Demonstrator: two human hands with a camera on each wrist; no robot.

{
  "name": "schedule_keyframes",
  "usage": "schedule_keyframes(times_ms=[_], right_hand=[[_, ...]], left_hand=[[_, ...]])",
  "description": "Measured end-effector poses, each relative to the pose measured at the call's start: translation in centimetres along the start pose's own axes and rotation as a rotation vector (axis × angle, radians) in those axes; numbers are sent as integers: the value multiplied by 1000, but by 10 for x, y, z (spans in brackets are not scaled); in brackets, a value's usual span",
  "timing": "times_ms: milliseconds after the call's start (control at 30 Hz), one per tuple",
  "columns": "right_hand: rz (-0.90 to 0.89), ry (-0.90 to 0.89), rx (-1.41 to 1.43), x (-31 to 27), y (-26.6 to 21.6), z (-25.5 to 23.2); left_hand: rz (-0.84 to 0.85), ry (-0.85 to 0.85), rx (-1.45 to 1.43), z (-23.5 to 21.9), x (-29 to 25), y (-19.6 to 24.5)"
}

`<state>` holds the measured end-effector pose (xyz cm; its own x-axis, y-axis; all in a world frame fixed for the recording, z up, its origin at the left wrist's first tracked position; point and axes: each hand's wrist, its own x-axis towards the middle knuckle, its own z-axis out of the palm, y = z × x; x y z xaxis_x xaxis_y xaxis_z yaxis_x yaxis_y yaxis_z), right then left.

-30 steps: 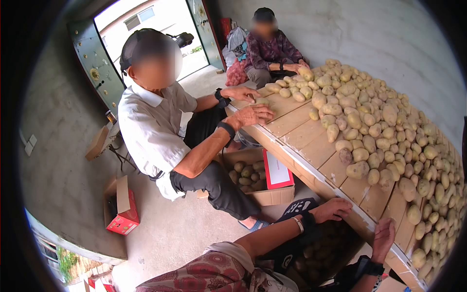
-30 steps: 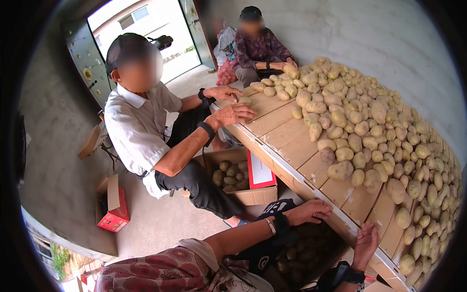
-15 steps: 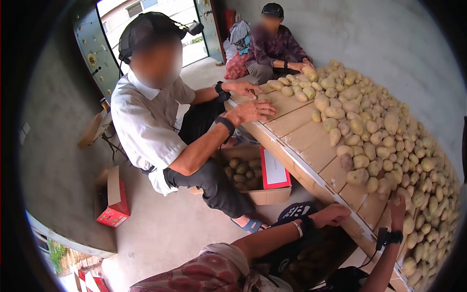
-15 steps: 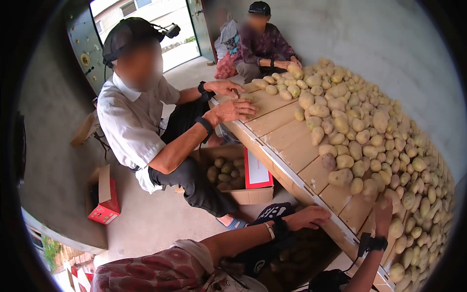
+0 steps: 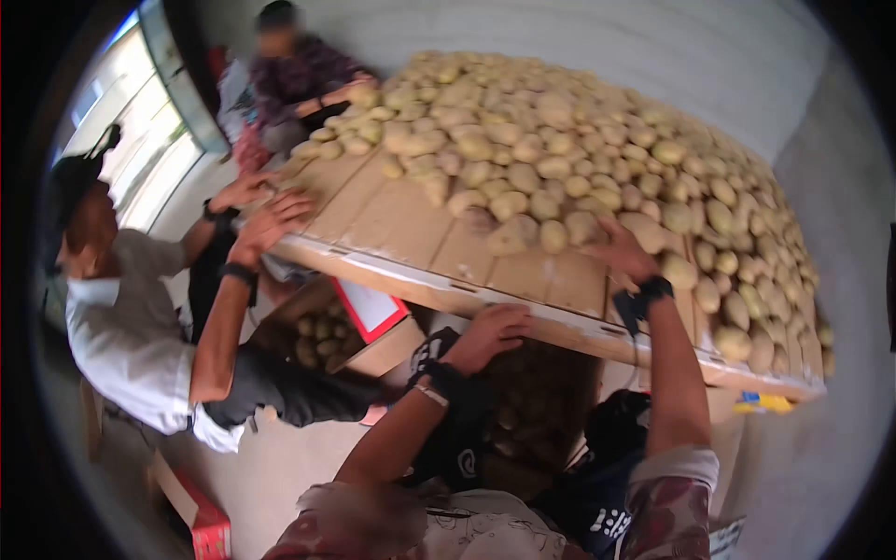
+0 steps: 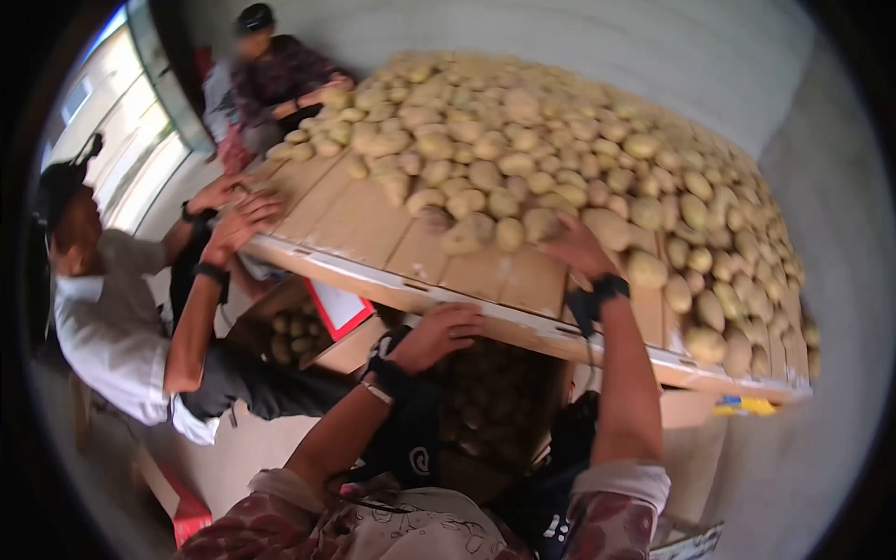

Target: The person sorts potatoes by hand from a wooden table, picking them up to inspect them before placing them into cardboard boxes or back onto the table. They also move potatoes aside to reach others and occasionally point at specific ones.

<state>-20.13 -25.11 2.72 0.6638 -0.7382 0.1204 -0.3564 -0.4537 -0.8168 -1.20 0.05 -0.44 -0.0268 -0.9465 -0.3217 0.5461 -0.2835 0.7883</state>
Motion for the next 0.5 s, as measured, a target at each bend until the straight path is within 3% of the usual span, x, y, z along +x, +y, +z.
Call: schedule_keyframes(times_ms=[67, 100, 233, 333, 400, 433, 467, 500], right_hand=[[179, -60, 112, 11, -12, 10], [162, -65, 127, 21, -27, 17], [321, -179, -232, 38, -60, 11], [235, -153, -229, 59, -56, 26], [290, -326, -529, 67, -65, 37], [187, -179, -679, 69, -38, 51], [161, -216, -800, 83, -12, 59], [92, -137, -741, 78, 1, 55]], left_hand=[[-5, 0, -5, 6, 4, -4], [-4, 7, -3, 2, 1, -1], [-27, 15, 3, 3, 1, 1], [-28, 29, 22, 2, -2, 4], [-10, 32, 27, 3, 2, -4], [4, -5, 28, 0, 6, -11], [34, -18, 37, -5, 5, -13], [46, -14, 35, -7, 5, -10]])
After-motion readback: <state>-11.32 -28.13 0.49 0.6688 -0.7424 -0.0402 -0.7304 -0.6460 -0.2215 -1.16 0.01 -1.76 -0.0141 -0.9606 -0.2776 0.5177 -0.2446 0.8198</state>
